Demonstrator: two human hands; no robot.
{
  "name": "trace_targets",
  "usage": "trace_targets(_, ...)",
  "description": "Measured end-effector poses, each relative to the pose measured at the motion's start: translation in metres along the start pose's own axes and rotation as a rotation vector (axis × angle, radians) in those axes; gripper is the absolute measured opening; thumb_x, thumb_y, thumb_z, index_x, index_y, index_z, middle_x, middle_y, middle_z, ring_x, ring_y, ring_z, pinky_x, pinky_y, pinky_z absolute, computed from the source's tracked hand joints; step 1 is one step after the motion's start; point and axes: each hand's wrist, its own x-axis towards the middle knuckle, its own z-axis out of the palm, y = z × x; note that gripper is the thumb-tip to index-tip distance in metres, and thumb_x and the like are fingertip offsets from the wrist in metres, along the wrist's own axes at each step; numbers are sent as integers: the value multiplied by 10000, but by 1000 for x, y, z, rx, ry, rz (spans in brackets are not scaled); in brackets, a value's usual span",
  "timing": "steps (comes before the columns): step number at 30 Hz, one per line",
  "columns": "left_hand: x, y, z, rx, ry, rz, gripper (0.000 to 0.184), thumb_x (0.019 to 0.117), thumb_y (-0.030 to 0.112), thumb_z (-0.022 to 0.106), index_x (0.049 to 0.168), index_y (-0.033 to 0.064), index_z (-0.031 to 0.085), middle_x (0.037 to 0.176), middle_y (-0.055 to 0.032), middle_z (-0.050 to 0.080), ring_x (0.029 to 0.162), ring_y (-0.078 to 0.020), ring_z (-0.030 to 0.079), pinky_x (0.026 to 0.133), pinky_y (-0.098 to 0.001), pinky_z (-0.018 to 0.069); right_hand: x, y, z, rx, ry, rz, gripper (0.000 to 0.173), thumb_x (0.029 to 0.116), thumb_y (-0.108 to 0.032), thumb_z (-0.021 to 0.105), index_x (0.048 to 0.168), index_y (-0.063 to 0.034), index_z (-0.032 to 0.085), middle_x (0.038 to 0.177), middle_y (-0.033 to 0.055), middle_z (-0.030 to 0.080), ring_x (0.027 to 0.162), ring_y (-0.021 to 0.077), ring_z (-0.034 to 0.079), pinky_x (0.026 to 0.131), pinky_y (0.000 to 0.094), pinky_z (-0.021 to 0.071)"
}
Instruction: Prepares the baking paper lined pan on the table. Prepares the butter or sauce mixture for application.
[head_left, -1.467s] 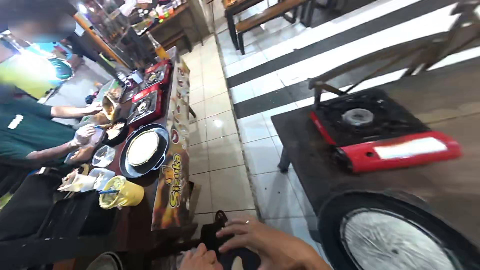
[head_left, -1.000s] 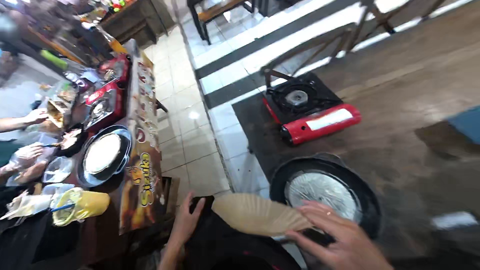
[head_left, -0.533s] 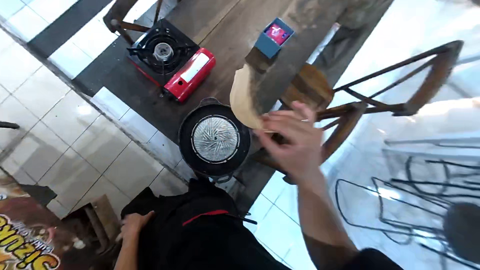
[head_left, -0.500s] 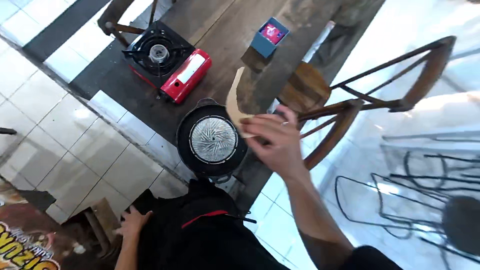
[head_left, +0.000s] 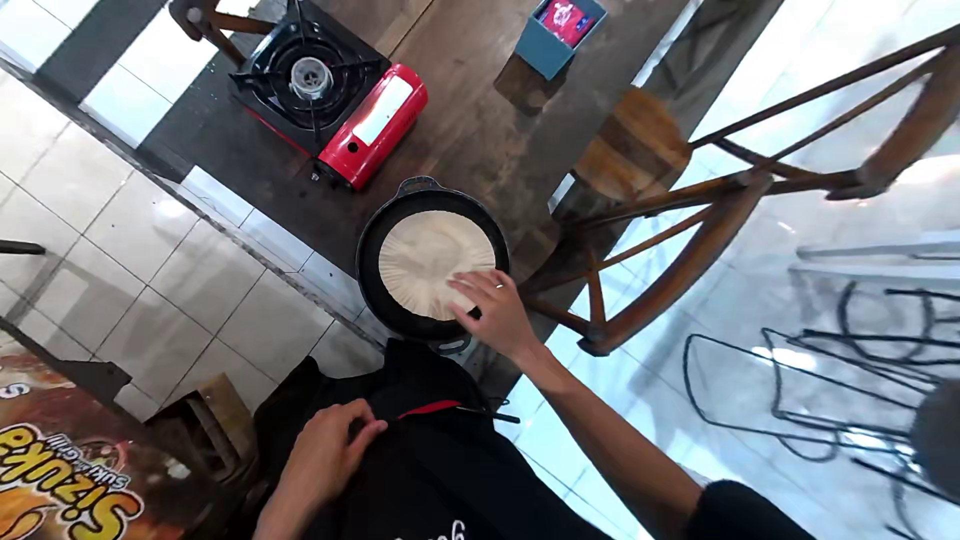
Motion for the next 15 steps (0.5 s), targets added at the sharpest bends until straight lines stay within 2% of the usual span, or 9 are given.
trace_targets(2, 13, 5, -15, -103, -184, 37, 302, 999, 392, 646, 997, 101, 727, 843, -49, 706, 779, -187, 683, 748, -450, 574, 6, 17, -7, 4, 138, 83, 256, 1015, -350, 614, 1145, -214, 788, 1248, 11, 721, 1202, 244, 647, 1059, 523, 476)
trace_targets(3, 21, 7, -21, -145, -196, 58, 283, 995, 376, 656, 995, 103, 729, 843, -31, 705, 767, -150, 675, 744, -411, 574, 12, 24, -9, 15, 180, 127, 219, 1008, -306, 634, 1105, -202, 800, 1220, 16, 727, 1183, 255, 647, 1028, 516, 489)
trace_targets(5, 39, 11, -28, -180, -54, 69, 245, 1010, 316, 634, 1026, 90, 727, 885, -25, 714, 798, -117, 683, 771, -363, 586, 25, 34, -13, 72, 207, 167, 181, 989, -252, 671, 1062, -156, 805, 1166, 39, 735, 1141, 267, 652, 977, 504, 506)
trace_targets(7, 66, 19, -27, -129, 198, 40, 261, 1032, 289, 590, 1087, 69, 718, 951, -64, 718, 837, -162, 691, 777, -388, 584, 37, 34, -12, 132, 190, 123, 163, 981, -214, 685, 1057, -126, 799, 1134, 53, 743, 1110, 252, 677, 971, 468, 541)
trace_targets(9, 101, 21, -23, -88, 362, 2, 330, 1026, 342, 598, 1179, 71, 707, 1039, -94, 722, 891, -220, 695, 802, -445, 577, 49, 31, -6, 119, 154, 48, 188, 1001, -239, 661, 1087, -131, 788, 1162, 47, 742, 1134, 239, 677, 1004, 476, 525)
trace_targets(10, 120, 19, -20, -104, 404, -35, 373, 1011, 375, 625, 1217, 72, 697, 1055, -101, 718, 897, -238, 693, 802, -467, 575, 55, 28, -4, 72, 138, 54, 212, 1009, -266, 651, 1122, -139, 777, 1202, 53, 733, 1158, 251, 670, 1017, 509, 506)
trace_targets(12, 154, 16, -17, -157, 430, -147, 488, 969, 444, 683, 1299, 85, 662, 1059, -102, 729, 888, -261, 698, 801, -509, 569, 66, 26, -9, -10, 79, 213, 342, 1021, -347, 626, 1281, -135, 694, 1339, 105, 658, 1254, 328, 603, 1027, 589, 465)
trace_targets(14, 180, 10, -12, -183, 447, -216, 586, 934, 469, 725, 1377, 104, 604, 1059, -98, 742, 887, -286, 705, 800, -552, 563, 76, 37, -12, 18, 51, 455, 487, 1002, -422, 636, 1378, -113, 606, 1338, 152, 634, 1246, 397, 574, 974, 649, 445)
trace_targets(15, 188, 8, -10, -197, 454, -231, 602, 926, 438, 747, 1405, 116, 575, 1051, -94, 747, 875, -290, 707, 794, -560, 564, 81, 46, -12, 60, 31, 581, 512, 989, -445, 644, 1391, -130, 605, 1287, 129, 675, 1230, 379, 595, 989, 653, 433)
